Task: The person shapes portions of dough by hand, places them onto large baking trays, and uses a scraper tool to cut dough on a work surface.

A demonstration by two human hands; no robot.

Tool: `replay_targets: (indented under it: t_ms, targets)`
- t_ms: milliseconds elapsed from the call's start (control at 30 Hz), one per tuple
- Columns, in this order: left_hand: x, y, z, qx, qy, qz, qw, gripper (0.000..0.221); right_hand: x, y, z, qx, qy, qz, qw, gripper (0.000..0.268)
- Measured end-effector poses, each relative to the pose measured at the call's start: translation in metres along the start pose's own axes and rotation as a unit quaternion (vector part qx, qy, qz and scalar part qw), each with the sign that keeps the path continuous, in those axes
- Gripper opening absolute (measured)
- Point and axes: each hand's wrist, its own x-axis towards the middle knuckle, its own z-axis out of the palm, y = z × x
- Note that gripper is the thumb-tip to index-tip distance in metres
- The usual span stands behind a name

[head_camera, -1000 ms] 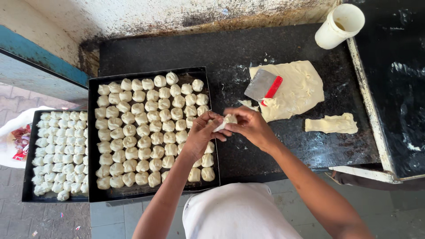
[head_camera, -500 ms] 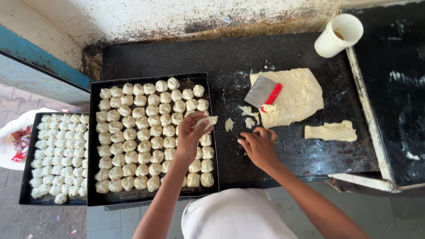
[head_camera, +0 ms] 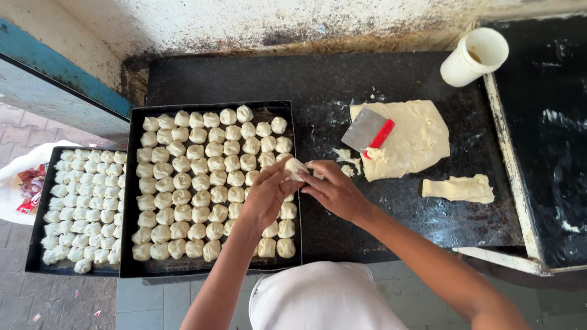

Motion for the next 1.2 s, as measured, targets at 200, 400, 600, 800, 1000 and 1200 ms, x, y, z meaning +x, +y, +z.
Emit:
replay_targets:
  t_ms: [200, 400, 600, 800, 1000, 1200]
  targets:
    - [-0.007, -0.006, 0.007, 0.076, 0.018, 0.017, 0.997, 0.056, -0.005, 0.006, 0.018, 0.03, -0.028, 0.003, 0.999, 0.028]
    - [-0.014, -0.007, -0.006, 0.269, -0.089, 0.076, 0.956, 0.057, 0.043, 0.03, 0.007, 0.279, -0.089, 0.377, 0.879, 0.06]
    - [-0.014, 0.006, -0.017, 0.331, -0.037, 0.104, 0.937, 0.067, 0.048, -0.003, 0.026, 0.336, -0.045, 0.378, 0.862, 0.055]
    - [-0.045, 0.033, -0.032, 0.309, -0.006, 0.244, 0.919, 0.076, 0.068, -0.007, 0.056, 0.072, 0.066, -0.105, 0.99, 0.04]
    - [-0.036, 0.024, -0.033, 0.38, 0.112, 0.311, 0.864, 0.07, 0.143, 0.087, 0.114, -0.008, 0.062, 0.087, 0.994, 0.041]
    - [-0.036, 0.007, -0.063, 0.384, 0.075, 0.327, 0.86, 0.062, 0.02, 0.065, 0.109, 0.272, 0.066, 0.29, 0.915, 0.034]
